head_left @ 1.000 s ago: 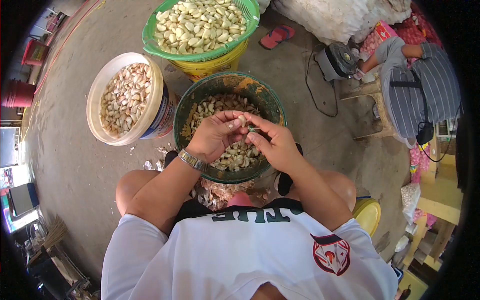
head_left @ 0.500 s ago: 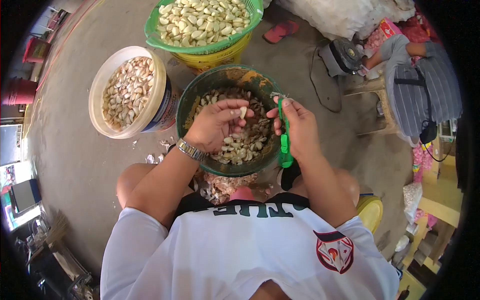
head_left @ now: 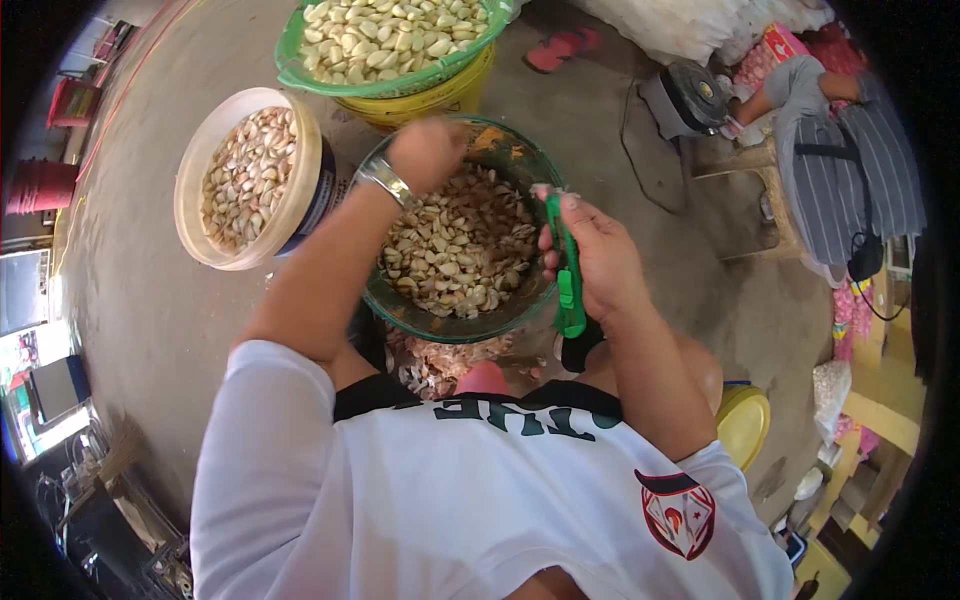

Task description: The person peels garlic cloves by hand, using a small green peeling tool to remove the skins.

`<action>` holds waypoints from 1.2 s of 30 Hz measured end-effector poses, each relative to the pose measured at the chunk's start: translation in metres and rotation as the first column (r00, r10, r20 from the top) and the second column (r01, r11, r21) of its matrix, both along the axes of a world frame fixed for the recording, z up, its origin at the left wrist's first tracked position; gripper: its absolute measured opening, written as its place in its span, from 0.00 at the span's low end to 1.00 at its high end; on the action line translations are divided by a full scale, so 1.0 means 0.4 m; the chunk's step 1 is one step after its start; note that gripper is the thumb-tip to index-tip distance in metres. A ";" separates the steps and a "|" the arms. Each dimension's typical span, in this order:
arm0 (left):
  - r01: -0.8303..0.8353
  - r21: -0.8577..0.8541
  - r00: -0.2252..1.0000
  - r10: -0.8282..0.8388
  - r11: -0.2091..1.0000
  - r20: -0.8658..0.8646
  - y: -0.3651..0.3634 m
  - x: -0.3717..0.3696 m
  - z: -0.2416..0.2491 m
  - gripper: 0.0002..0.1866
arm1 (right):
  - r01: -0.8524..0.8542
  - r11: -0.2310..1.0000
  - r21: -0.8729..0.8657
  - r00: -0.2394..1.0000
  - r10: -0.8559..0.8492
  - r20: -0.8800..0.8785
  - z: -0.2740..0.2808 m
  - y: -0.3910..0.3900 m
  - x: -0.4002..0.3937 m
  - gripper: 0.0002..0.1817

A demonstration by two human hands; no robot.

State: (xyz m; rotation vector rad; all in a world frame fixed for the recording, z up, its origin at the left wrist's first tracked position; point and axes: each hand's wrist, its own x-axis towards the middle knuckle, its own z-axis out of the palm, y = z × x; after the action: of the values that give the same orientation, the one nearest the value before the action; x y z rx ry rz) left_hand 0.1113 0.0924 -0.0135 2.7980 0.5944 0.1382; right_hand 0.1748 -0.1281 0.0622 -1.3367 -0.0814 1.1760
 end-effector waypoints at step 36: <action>0.121 -0.145 0.781 -0.184 0.982 -0.597 -0.159 -0.101 -0.290 0.10 | -0.121 0.992 0.025 0.989 0.118 0.085 -0.060 0.020 -0.010 0.13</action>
State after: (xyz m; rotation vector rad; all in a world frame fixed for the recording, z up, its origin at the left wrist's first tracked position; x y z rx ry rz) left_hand 0.0709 0.0287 -0.1297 2.7441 0.4746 -0.8402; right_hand 0.1709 -0.1201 0.0381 -1.3698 -0.2413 1.2145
